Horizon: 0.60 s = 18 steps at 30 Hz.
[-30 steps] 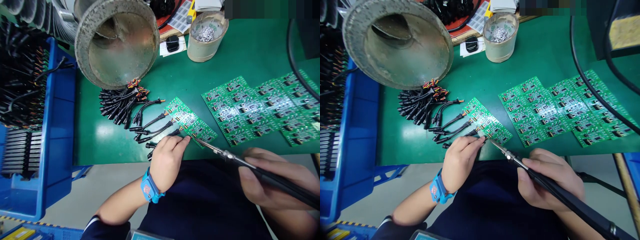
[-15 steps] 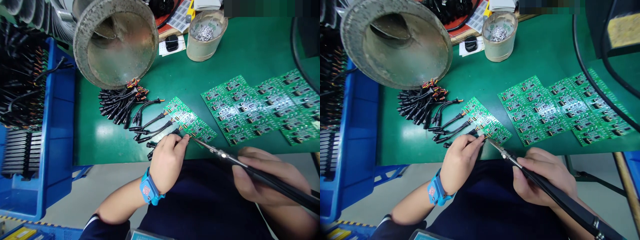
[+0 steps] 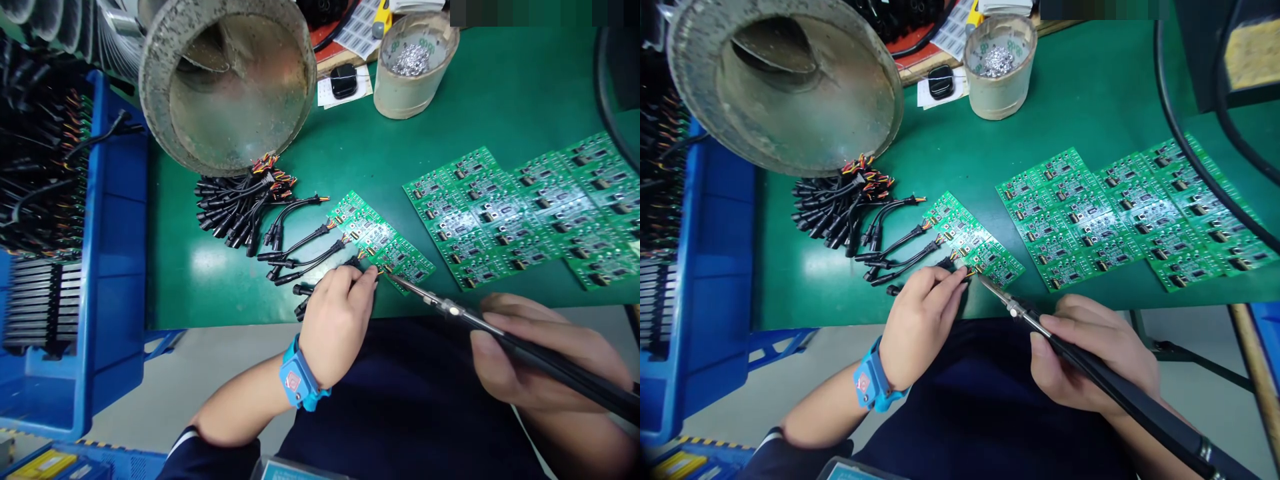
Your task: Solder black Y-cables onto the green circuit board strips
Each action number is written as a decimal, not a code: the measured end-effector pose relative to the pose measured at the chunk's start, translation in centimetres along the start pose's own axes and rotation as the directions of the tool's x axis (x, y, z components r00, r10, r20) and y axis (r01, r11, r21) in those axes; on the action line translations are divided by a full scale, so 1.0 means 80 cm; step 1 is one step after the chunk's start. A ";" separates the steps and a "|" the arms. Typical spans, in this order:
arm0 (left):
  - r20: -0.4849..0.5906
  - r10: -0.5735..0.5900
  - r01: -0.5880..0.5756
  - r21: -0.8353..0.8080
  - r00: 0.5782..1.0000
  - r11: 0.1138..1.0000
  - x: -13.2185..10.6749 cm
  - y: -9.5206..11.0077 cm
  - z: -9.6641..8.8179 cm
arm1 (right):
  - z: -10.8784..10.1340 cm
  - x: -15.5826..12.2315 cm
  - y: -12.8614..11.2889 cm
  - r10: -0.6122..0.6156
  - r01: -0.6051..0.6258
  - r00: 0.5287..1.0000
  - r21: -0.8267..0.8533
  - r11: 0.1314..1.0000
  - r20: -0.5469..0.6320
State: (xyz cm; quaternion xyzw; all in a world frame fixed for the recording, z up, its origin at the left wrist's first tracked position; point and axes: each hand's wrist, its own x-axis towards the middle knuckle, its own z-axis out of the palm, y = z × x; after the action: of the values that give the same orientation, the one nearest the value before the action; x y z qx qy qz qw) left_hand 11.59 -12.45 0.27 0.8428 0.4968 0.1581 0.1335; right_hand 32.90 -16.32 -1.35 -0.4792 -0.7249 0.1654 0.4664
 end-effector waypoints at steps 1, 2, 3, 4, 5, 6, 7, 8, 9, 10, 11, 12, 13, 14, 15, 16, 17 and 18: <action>0.003 0.000 0.000 0.001 1.000 1.000 0.000 0.000 0.000 | -0.001 -0.001 0.001 -0.001 0.001 1.000 0.003 1.000 0.007; 0.006 -0.002 0.002 0.000 1.000 1.000 0.000 0.000 0.000 | -0.001 -0.002 0.001 0.002 -0.002 1.000 -0.004 1.000 0.003; 0.008 -0.004 0.004 0.000 1.000 1.000 0.000 0.000 0.000 | -0.002 -0.003 0.002 0.002 -0.003 1.000 -0.018 1.000 -0.015; 0.010 -0.004 0.004 -0.002 1.000 1.000 0.000 -0.001 0.000 | -0.002 -0.004 0.002 0.006 -0.007 1.000 -0.035 0.999 -0.025; 0.012 -0.003 0.003 -0.004 1.000 1.000 0.000 -0.001 -0.001 | -0.002 -0.004 0.002 0.007 -0.009 0.999 -0.046 0.999 -0.035; 0.014 -0.003 0.003 -0.007 1.000 1.000 0.000 -0.002 -0.001 | -0.002 -0.003 0.002 0.002 -0.003 0.999 -0.042 0.999 -0.036; 0.020 -0.003 0.003 -0.010 1.000 1.000 0.001 -0.002 -0.001 | -0.002 -0.002 0.002 0.001 -0.002 1.000 -0.027 1.000 -0.015; 0.027 -0.003 0.003 -0.015 1.000 1.000 0.001 -0.003 -0.002 | -0.001 0.001 0.001 0.002 -0.002 1.000 -0.009 1.000 0.002; 0.036 -0.003 0.003 -0.019 0.999 1.000 0.002 -0.004 -0.002 | -0.001 0.003 -0.001 0.009 -0.009 1.000 0.007 1.000 0.021; 0.042 -0.002 0.003 -0.023 0.999 1.000 0.002 -0.004 -0.003 | -0.001 0.006 -0.002 0.012 -0.013 1.000 0.018 1.000 0.027; 0.048 -0.002 0.003 -0.026 0.999 1.000 0.003 -0.005 -0.003 | 0.000 0.008 -0.003 0.016 -0.017 0.999 0.025 1.000 0.031; 0.051 0.000 0.001 -0.027 0.999 1.000 0.003 -0.005 -0.004 | 0.000 0.010 -0.004 0.021 -0.022 0.999 0.030 0.999 0.036; 0.055 0.002 0.000 -0.028 0.999 1.000 0.003 -0.006 -0.004 | 0.000 0.010 -0.004 0.022 -0.023 0.999 0.031 0.999 0.033; 0.057 0.003 -0.001 -0.027 0.998 1.000 0.004 -0.006 -0.005 | 0.000 0.010 -0.004 0.017 -0.018 0.999 0.031 0.999 0.027; 0.059 0.002 0.000 -0.025 0.998 1.000 0.004 -0.006 -0.005 | 0.000 0.010 -0.004 0.010 -0.011 0.999 0.030 0.999 0.032; 0.062 0.001 0.000 -0.023 0.998 1.000 0.004 -0.007 -0.006 | 0.000 0.008 -0.003 0.004 -0.005 0.999 0.029 1.000 0.031; 0.064 0.000 0.001 -0.020 0.998 1.000 0.003 -0.007 -0.006 | 0.000 0.007 -0.002 -0.001 0.000 0.999 0.028 1.000 0.032; 0.065 0.000 0.001 -0.017 0.998 1.000 0.003 -0.007 -0.006 | 0.000 0.005 0.000 -0.003 0.003 1.000 0.028 1.000 0.027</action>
State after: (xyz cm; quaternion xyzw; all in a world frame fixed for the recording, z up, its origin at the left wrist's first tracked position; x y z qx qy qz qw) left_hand 11.11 -11.94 0.52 0.8462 0.4910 0.1350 0.1570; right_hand 32.86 -16.01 -1.11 -0.4693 -0.7295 0.1812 0.4633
